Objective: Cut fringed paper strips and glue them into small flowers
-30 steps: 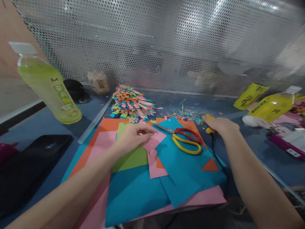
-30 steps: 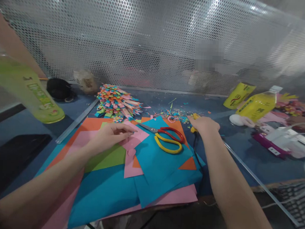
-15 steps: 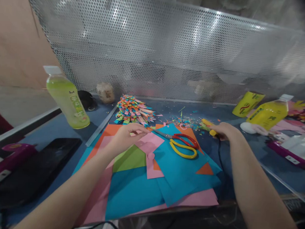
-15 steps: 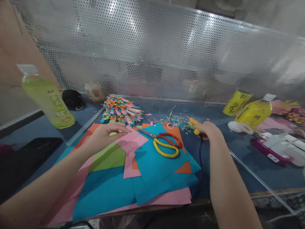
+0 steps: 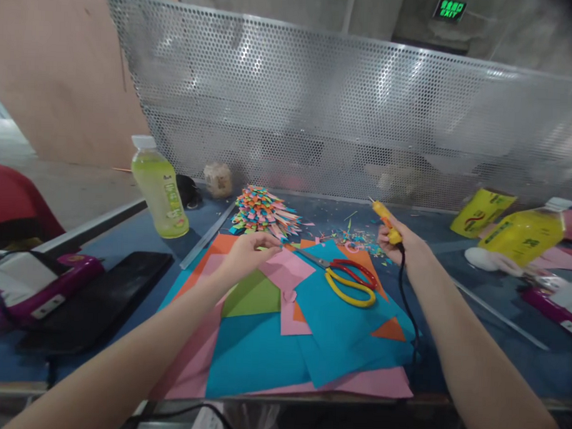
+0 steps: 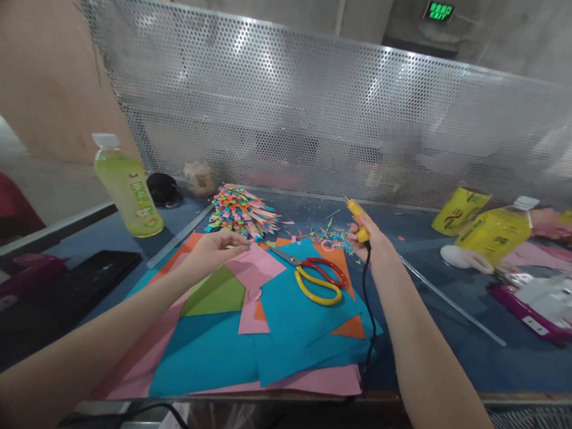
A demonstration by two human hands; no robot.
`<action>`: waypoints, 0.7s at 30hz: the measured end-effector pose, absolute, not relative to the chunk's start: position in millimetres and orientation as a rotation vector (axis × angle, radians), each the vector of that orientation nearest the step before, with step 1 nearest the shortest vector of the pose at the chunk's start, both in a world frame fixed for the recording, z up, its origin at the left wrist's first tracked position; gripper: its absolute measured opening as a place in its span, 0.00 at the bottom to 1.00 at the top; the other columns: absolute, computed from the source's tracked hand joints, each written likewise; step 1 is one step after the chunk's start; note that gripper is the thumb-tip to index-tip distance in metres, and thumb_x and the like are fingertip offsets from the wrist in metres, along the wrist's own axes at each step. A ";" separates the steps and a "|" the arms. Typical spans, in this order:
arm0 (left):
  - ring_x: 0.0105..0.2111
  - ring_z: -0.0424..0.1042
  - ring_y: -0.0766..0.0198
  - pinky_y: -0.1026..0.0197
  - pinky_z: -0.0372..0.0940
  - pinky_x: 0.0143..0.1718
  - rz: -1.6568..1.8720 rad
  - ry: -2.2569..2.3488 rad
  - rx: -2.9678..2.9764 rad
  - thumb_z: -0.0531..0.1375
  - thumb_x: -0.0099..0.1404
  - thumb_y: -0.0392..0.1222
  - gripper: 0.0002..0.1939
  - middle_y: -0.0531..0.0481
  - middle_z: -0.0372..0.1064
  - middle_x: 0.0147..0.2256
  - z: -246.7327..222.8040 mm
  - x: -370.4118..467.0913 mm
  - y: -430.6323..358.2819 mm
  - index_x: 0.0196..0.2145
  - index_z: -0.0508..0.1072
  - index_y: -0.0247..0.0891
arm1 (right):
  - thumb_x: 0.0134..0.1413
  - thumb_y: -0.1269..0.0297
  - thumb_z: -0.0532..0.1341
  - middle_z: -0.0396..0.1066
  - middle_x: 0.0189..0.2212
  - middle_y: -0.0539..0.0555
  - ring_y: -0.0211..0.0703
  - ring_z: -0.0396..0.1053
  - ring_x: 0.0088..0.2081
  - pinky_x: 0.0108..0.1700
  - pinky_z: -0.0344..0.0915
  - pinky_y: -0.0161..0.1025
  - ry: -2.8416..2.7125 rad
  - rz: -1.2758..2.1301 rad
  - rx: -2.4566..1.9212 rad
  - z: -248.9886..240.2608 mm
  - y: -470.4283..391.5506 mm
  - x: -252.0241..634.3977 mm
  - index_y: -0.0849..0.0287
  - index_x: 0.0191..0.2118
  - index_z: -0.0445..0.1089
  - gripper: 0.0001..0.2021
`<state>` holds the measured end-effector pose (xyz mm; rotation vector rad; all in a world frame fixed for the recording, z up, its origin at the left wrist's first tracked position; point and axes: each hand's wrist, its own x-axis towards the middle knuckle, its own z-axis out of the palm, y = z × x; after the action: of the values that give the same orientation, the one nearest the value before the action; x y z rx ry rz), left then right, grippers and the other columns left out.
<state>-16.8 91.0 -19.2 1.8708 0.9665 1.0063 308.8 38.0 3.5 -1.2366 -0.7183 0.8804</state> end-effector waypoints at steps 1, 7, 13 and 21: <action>0.27 0.70 0.66 0.65 0.62 0.27 1.006 0.969 1.853 0.63 0.48 0.45 0.12 0.49 0.75 0.28 -20.5 -16.2 91.6 0.30 0.75 0.36 | 0.61 0.62 0.55 0.67 0.36 0.53 0.33 0.67 0.31 0.30 0.67 0.32 -0.719 0.925 -1.212 3.6 37.6 304.9 0.63 0.44 0.65 0.11; 0.26 0.70 0.67 0.65 0.63 0.30 0.976 0.984 1.751 0.63 0.47 0.44 0.11 0.50 0.75 0.27 -21.9 -20.2 89.8 0.28 0.75 0.35 | 0.59 0.67 0.56 0.66 0.29 0.49 0.29 0.63 0.24 0.20 0.59 0.25 -0.845 1.133 -1.154 2.3 34.0 276.0 0.65 0.40 0.65 0.06; 0.24 0.69 0.67 0.66 0.61 0.26 1.035 1.150 1.736 0.61 0.51 0.44 0.12 0.49 0.75 0.27 -12.3 -34.3 88.4 0.31 0.76 0.34 | 0.42 0.63 0.66 0.56 0.13 0.42 0.29 0.54 0.16 0.18 0.55 0.27 -1.148 1.170 -1.233 -9.0 22.9 245.4 0.62 0.36 0.65 0.15; 0.32 0.72 0.62 0.62 0.63 0.35 1.004 1.363 1.874 0.60 0.54 0.42 0.09 0.48 0.75 0.31 -4.8 -40.5 90.3 0.31 0.76 0.35 | 0.42 0.61 0.63 0.66 0.13 0.48 0.33 0.59 0.14 0.17 0.57 0.29 -1.493 1.039 -1.607 -12.1 -3.3 229.8 0.61 0.30 0.67 0.10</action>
<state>-40.5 90.3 -4.8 1.8742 1.3632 1.0044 229.8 -3.3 -12.1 -1.6067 -1.4934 1.0394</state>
